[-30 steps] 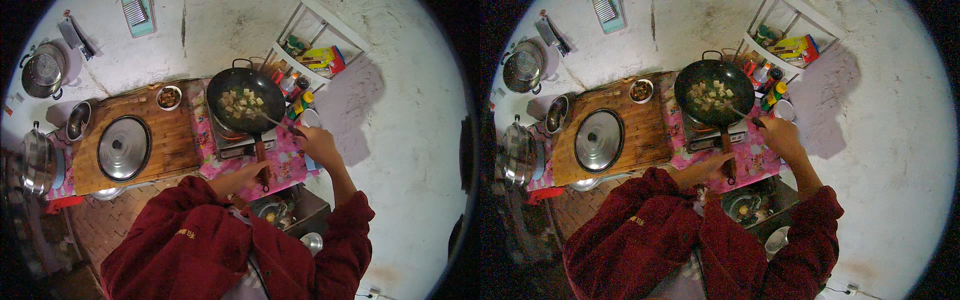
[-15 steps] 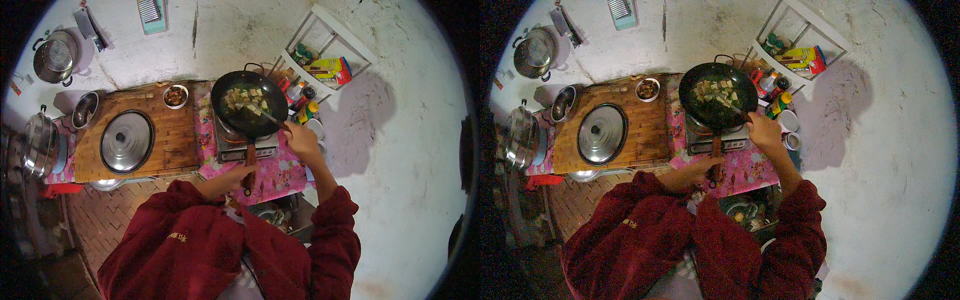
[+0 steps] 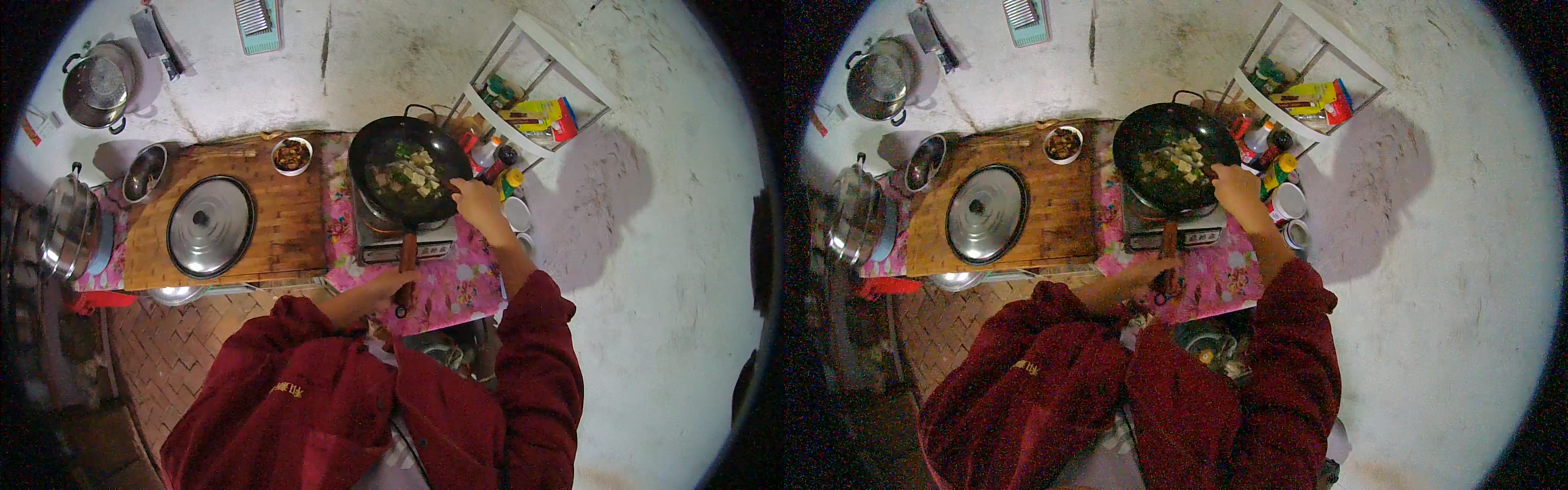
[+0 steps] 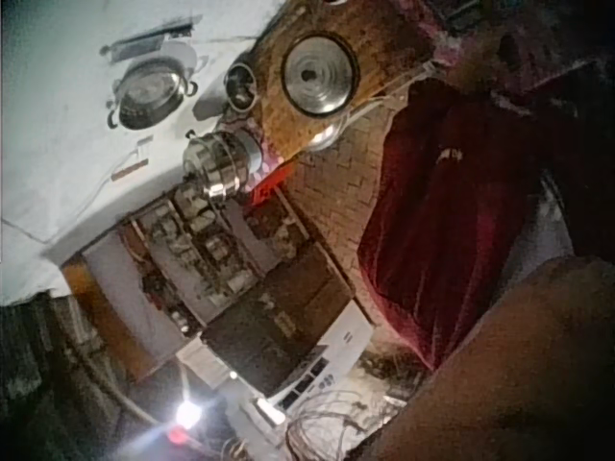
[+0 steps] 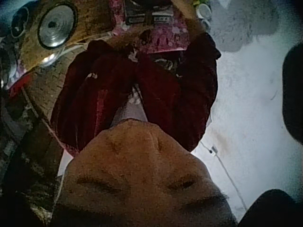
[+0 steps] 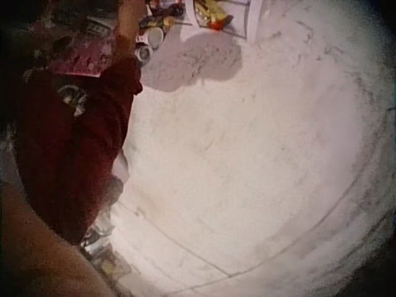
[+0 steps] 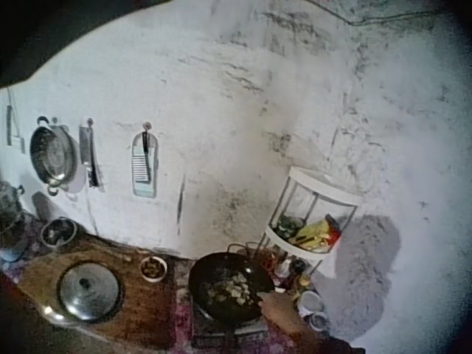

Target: The person washes a knife at a sink, then moves to a stove to stir-fry tofu in a wok. They add salt and soy sauce, chop an onion on a cutting board, and add the onion to the wok while continuing to stir.

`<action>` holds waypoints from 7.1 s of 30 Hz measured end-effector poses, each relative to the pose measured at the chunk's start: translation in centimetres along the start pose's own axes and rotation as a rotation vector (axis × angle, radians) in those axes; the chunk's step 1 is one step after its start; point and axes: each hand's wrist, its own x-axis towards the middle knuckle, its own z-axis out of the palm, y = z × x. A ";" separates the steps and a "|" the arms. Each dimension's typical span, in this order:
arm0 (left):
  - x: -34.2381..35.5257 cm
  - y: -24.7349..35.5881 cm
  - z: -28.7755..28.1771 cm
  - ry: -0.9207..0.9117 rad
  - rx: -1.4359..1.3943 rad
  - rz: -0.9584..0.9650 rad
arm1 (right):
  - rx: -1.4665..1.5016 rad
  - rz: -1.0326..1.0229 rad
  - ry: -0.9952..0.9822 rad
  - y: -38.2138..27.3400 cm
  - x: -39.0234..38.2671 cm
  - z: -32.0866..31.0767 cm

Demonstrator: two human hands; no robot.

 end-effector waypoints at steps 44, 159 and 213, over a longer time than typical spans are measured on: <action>0.2 -1.1 -1.0 -0.049 0.018 0.106 | 0.150 0.076 -0.069 -0.7 -5.2 -3.8; 0.2 -1.1 -1.0 0.008 -0.019 0.058 | 0.184 0.231 0.125 0.9 -1.9 -0.7; -13.2 -4.2 -11.5 0.635 -0.211 -0.004 | 0.290 0.880 0.416 25.6 -14.5 18.3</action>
